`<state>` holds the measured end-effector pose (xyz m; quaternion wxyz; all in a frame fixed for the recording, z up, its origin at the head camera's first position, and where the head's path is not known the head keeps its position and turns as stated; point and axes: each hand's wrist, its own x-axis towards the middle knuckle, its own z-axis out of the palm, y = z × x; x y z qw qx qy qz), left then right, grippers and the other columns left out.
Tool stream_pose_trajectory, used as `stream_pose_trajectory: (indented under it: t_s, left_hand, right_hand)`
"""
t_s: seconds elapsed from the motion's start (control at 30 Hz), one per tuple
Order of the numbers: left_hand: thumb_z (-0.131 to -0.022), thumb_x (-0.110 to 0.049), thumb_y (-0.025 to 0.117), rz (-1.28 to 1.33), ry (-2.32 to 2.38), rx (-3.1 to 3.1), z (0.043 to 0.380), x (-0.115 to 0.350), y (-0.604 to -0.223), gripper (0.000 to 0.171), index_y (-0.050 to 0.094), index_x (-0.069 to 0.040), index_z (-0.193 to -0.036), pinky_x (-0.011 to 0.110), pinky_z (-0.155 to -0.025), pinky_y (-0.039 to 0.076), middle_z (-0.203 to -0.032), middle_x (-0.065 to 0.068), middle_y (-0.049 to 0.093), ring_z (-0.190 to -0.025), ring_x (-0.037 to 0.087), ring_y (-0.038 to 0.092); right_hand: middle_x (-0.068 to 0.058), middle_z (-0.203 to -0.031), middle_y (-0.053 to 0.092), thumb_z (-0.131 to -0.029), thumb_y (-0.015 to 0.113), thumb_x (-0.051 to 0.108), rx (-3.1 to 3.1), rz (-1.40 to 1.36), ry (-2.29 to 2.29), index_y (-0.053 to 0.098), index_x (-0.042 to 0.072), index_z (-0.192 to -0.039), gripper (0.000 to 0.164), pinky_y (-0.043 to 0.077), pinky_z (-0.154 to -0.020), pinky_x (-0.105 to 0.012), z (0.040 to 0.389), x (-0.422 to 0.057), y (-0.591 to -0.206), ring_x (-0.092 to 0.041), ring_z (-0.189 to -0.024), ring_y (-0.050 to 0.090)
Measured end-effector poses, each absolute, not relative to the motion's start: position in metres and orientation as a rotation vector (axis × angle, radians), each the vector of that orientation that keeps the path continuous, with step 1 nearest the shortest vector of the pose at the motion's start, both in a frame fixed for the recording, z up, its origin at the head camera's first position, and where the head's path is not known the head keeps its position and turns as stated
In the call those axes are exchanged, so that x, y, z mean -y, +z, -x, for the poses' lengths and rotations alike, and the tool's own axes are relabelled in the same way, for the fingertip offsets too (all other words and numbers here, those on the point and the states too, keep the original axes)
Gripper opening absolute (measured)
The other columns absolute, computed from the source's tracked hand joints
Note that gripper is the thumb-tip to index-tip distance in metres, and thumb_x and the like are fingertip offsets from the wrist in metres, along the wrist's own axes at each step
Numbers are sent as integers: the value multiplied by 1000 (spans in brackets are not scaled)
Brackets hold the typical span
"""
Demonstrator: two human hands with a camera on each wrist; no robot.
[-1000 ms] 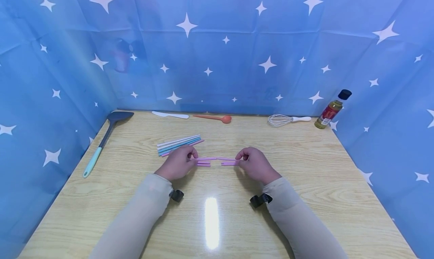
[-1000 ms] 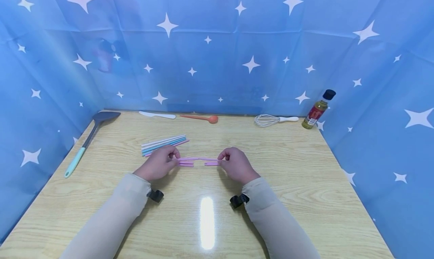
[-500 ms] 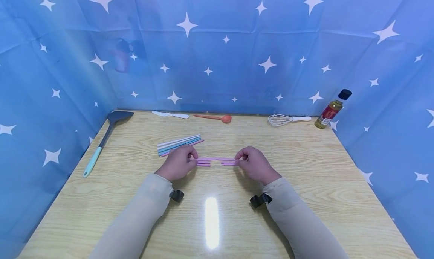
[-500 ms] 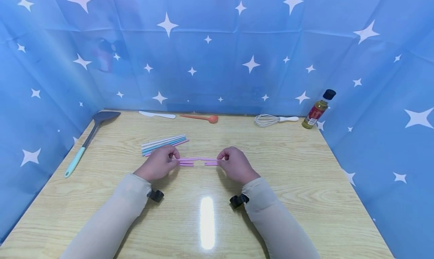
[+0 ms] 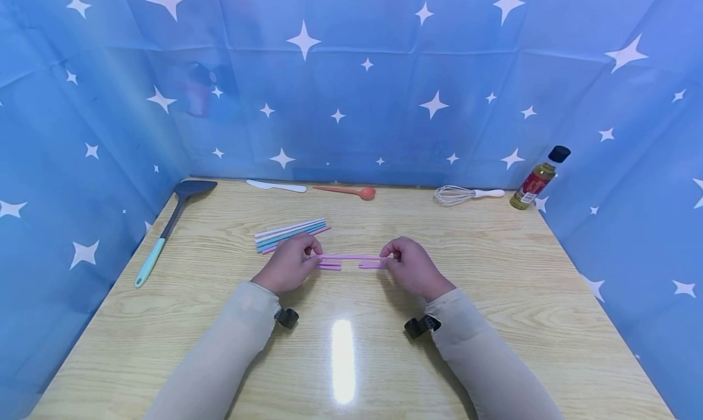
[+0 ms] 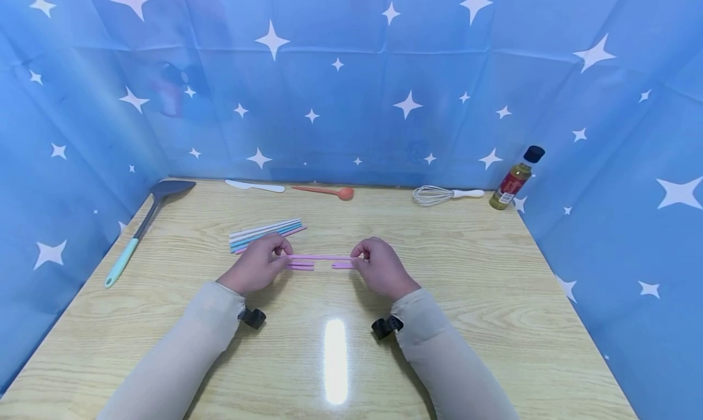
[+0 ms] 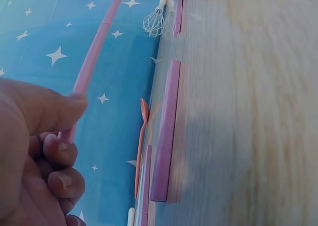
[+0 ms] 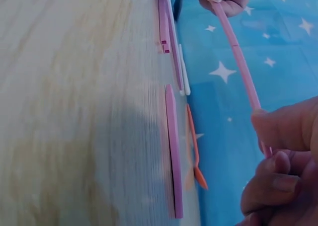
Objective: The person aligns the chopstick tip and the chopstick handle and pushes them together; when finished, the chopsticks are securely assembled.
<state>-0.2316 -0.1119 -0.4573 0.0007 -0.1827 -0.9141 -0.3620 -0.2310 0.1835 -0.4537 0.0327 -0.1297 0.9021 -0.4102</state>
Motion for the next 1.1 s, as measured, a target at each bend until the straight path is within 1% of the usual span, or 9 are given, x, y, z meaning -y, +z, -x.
stream_pose_trajectory:
  t_s: [0.13, 0.37, 0.43, 0.57, 0.7, 0.8, 0.93, 1.0, 1.1]
  left_hand:
    - [-100, -12, 69, 586, -1160, 2848, 231, 112, -457, 3, 66, -11, -99, 39, -85, 41, -95, 2, 58, -89, 20, 53]
    - [-101, -13, 67, 604, -1206, 2812, 232, 114, -458, 5, 64, -14, -98, 45, -98, 35, -99, 1, 58, -96, 21, 52]
    - [-101, -14, 68, 602, -1228, 2810, 232, 115, -458, 4, 64, -13, -99, 43, -95, 39, -100, 1, 58, -96, 21, 52]
    - [-101, -13, 68, 588, -1298, 2799, 234, 122, -459, 4, 65, -12, -100, 38, -85, 44, -101, 3, 58, -94, 22, 52]
    - [-101, -14, 68, 539, -1357, 2790, 238, 132, -460, 4, 65, -10, -102, 38, -83, 44, -103, 5, 58, -96, 22, 51]
    - [-102, -14, 66, 437, -1356, 2816, 243, 145, -462, 6, 65, -9, -104, 37, -78, 44, -101, 6, 57, -88, 21, 51]
    - [-103, -15, 65, 285, -1285, 2886, 249, 162, -467, 5, 65, -10, -105, 36, -71, 42, -91, 6, 55, -75, 20, 49]
    - [-102, -16, 66, 239, -1235, 2914, 251, 168, -468, 6, 66, -10, -104, 38, -75, 41, -86, 6, 55, -75, 21, 50]
    - [-101, -18, 67, 196, -1181, 2953, 254, 174, -469, 8, 68, -11, -102, 47, -86, 36, -86, 6, 58, -77, 24, 52]
  right_hand:
    - [-5, -85, 53, -99, 68, 5, -2781, 397, -1283, 69, 3, -98, 3, 42, -63, -29, 230, -182, -454, -19, -74, 48]
    - [-4, -84, 52, -98, 68, 2, -2808, 414, -1291, 68, 5, -96, 5, 42, -65, -29, 228, -177, -455, -18, -75, 49]
    - [-4, -84, 51, -98, 69, 1, -2809, 407, -1294, 69, 6, -96, 6, 42, -65, -29, 227, -177, -455, -18, -74, 48]
    - [-5, -81, 46, -99, 70, 7, -2797, 392, -1296, 72, 6, -101, 3, 39, -64, -31, 228, -176, -456, -20, -71, 45]
    - [-6, -82, 40, -99, 73, 14, -2777, 315, -1333, 72, 8, -112, 14, 37, -68, -35, 230, -178, -455, -23, -73, 42]
    - [-6, -84, 37, -99, 74, 17, -2760, 252, -1363, 72, 9, -117, 20, 37, -71, -38, 232, -181, -455, -24, -75, 41]
    - [-6, -84, 37, -99, 73, 18, -2738, 240, -1368, 72, 6, -119, 23, 37, -71, -37, 233, -184, -455, -23, -74, 40]
    - [-5, -83, 37, -99, 74, 17, -2729, 237, -1372, 72, 5, -119, 23, 38, -70, -37, 233, -184, -455, -23, -72, 40]
    - [-5, -82, 37, -99, 73, 17, -2719, 233, -1375, 72, 4, -119, 24, 38, -69, -36, 234, -185, -455, -22, -70, 40]
